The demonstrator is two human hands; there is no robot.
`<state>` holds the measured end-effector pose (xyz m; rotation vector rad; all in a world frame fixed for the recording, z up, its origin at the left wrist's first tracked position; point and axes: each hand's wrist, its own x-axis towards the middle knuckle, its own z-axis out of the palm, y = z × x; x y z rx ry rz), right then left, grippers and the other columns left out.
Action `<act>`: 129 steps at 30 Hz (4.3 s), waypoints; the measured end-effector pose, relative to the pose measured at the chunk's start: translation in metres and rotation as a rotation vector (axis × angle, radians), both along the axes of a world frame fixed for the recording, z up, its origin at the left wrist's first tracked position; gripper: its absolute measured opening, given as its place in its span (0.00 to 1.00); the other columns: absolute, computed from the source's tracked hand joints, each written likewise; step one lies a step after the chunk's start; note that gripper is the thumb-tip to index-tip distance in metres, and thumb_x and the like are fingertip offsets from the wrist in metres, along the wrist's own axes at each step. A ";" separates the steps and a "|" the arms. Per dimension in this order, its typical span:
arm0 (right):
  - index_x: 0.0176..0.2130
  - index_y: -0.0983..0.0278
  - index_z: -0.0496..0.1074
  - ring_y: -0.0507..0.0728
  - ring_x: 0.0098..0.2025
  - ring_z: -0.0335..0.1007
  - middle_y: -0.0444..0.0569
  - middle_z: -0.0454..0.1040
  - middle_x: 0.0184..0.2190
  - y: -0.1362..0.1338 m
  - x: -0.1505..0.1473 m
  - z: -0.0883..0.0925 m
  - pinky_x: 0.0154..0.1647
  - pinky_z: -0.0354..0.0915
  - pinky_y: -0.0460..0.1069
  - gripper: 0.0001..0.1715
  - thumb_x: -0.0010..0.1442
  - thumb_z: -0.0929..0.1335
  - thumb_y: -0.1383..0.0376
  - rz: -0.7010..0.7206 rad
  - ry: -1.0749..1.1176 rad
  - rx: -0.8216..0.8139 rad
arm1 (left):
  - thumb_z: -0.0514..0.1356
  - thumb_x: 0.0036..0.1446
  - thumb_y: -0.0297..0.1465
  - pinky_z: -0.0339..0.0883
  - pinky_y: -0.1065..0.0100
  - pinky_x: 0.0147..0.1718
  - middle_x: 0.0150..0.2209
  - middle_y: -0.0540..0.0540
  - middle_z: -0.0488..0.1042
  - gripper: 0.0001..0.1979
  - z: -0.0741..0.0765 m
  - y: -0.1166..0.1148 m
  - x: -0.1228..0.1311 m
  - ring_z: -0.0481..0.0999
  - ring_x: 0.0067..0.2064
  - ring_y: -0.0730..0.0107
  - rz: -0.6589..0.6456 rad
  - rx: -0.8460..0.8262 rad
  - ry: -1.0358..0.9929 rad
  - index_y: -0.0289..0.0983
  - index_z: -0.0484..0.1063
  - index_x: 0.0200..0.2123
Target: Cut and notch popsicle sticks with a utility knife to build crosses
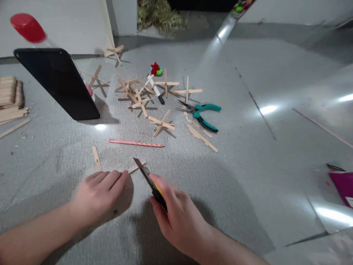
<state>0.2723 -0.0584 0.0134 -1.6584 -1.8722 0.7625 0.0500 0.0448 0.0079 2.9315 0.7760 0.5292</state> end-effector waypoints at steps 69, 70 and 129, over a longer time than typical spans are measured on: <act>0.69 0.69 0.53 0.54 0.21 0.68 0.45 0.72 0.30 -0.021 -0.032 0.002 0.19 0.65 0.49 0.31 0.68 0.56 0.73 0.119 -0.515 0.106 | 0.54 0.62 0.22 0.64 0.67 0.25 0.32 0.47 0.76 0.09 -0.012 0.006 0.001 0.72 0.28 0.69 0.112 -0.230 -0.071 0.34 0.74 0.34; 0.69 0.68 0.52 0.54 0.21 0.68 0.45 0.72 0.30 -0.022 -0.032 0.002 0.19 0.65 0.49 0.32 0.68 0.56 0.73 0.118 -0.521 0.105 | 0.54 0.63 0.22 0.64 0.67 0.25 0.32 0.46 0.76 0.09 -0.012 0.005 0.001 0.73 0.28 0.69 0.112 -0.225 -0.067 0.34 0.74 0.34; 0.59 0.61 0.71 0.49 0.18 0.60 0.43 0.73 0.28 0.002 -0.031 0.004 0.20 0.49 0.48 0.28 0.61 0.63 0.73 0.121 -0.609 0.056 | 0.53 0.61 0.21 0.59 0.67 0.24 0.29 0.47 0.75 0.10 -0.005 0.005 0.009 0.70 0.28 0.70 0.147 -0.122 -0.108 0.36 0.71 0.30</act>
